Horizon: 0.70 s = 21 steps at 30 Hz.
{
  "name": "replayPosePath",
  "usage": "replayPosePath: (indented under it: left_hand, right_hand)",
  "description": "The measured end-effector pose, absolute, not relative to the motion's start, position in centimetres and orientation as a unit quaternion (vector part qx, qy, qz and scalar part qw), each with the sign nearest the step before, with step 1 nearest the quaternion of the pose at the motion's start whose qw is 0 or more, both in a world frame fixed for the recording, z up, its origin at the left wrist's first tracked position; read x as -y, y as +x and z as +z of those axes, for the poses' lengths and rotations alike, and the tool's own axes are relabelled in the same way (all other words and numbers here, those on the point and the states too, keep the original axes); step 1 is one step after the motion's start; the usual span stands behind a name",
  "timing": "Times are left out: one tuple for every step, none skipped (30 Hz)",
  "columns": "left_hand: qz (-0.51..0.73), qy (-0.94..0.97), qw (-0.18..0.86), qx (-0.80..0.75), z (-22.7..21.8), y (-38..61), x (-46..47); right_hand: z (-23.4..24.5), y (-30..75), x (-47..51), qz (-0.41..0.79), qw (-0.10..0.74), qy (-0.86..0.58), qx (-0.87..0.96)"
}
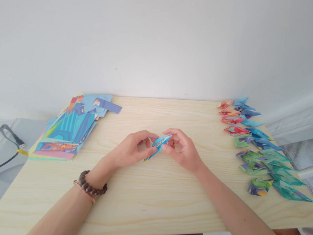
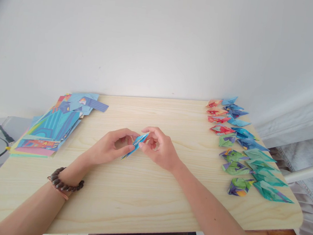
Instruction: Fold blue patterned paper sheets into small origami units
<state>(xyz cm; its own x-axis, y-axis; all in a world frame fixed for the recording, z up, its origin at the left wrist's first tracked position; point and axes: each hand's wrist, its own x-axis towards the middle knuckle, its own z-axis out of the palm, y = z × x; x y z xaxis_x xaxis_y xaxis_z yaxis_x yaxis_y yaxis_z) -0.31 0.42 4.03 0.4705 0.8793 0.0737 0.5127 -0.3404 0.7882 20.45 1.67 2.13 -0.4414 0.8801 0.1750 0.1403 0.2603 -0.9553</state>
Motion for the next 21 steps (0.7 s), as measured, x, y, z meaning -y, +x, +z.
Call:
replayPosePath:
  left_hand:
    - [0.253, 0.786, 0.346, -0.445, 4.1, -0.3, -0.3]
    - [0.251, 0.794, 0.330, -0.444, 4.1, -0.3, -0.2]
    - [0.247, 0.803, 0.312, -0.444, 4.1, -0.2, -0.1]
    - [0.242, 0.811, 0.293, -0.445, 4.1, -0.2, 0.0]
    - [0.236, 0.819, 0.273, -0.447, 4.1, -0.1, 0.1]
    - [0.230, 0.824, 0.256, -0.450, 4.1, 0.1, 0.2]
    - [0.225, 0.827, 0.242, -0.455, 4.1, 0.3, 0.3]
    - [0.223, 0.827, 0.231, -0.461, 4.1, 0.5, 0.4]
    - [0.223, 0.825, 0.221, -0.470, 4.0, 0.7, 0.6]
    - [0.226, 0.821, 0.212, -0.479, 4.0, 0.9, 0.6]
    - [0.230, 0.816, 0.203, -0.490, 3.9, 1.0, 0.7]
    - [0.234, 0.811, 0.193, -0.500, 3.8, 1.2, 0.8]
    - [0.240, 0.806, 0.185, -0.508, 3.6, 1.3, 0.8]
    - [0.244, 0.804, 0.176, -0.513, 3.5, 1.3, 0.9]
    - [0.248, 0.804, 0.167, -0.514, 3.4, 1.3, 0.9]
    - [0.250, 0.806, 0.155, -0.514, 3.4, 1.4, 0.9]
    - [0.250, 0.810, 0.139, -0.512, 3.3, 1.4, 0.9]
    - [0.251, 0.813, 0.118, -0.512, 3.3, 1.4, 0.9]
    - [0.253, 0.816, 0.093, -0.511, 3.4, 1.4, 0.9]
    - [0.257, 0.819, 0.066, -0.509, 3.4, 1.4, 0.9]
    - [0.263, 0.820, 0.041, -0.507, 3.4, 1.5, 0.9]
  right_hand:
    - [2.1, 20.4, -1.6, 0.481, 0.381, -0.366, 0.700]
    - [2.2, 20.3, -1.5, 0.478, 0.380, -0.366, 0.702]
    - [2.2, 20.2, -1.4, 0.476, 0.380, -0.367, 0.703]
    - [2.2, 20.1, -1.4, 0.475, 0.381, -0.369, 0.702]
    - [2.2, 20.0, -1.3, 0.475, 0.383, -0.371, 0.701]
    - [2.2, 19.9, -1.3, 0.474, 0.386, -0.373, 0.698]
    - [2.2, 19.9, -1.2, 0.473, 0.388, -0.376, 0.696]
    - [2.1, 19.8, -1.2, 0.471, 0.390, -0.380, 0.694]
    - [2.1, 19.7, -1.2, 0.469, 0.392, -0.382, 0.693]
    - [2.1, 19.6, -1.2, 0.468, 0.394, -0.385, 0.692]
    - [2.1, 19.6, -1.2, 0.466, 0.396, -0.388, 0.690]
    - [2.1, 19.6, -1.3, 0.464, 0.399, -0.391, 0.687]
    - [2.1, 19.6, -1.3, 0.463, 0.404, -0.394, 0.684]
    - [2.1, 19.6, -1.3, 0.461, 0.409, -0.397, 0.680]
    - [2.1, 19.6, -1.4, 0.457, 0.414, -0.400, 0.678]
    - [2.1, 19.6, -1.4, 0.453, 0.417, -0.406, 0.675]
    - [2.1, 19.6, -1.4, 0.448, 0.419, -0.413, 0.673]
    - [2.2, 19.6, -1.4, 0.443, 0.418, -0.423, 0.671]
    - [2.2, 19.6, -1.4, 0.439, 0.415, -0.435, 0.667]
    - [2.2, 19.5, -1.3, 0.438, 0.413, -0.448, 0.661]
    - [2.2, 19.4, -1.3, 0.439, 0.412, -0.460, 0.652]
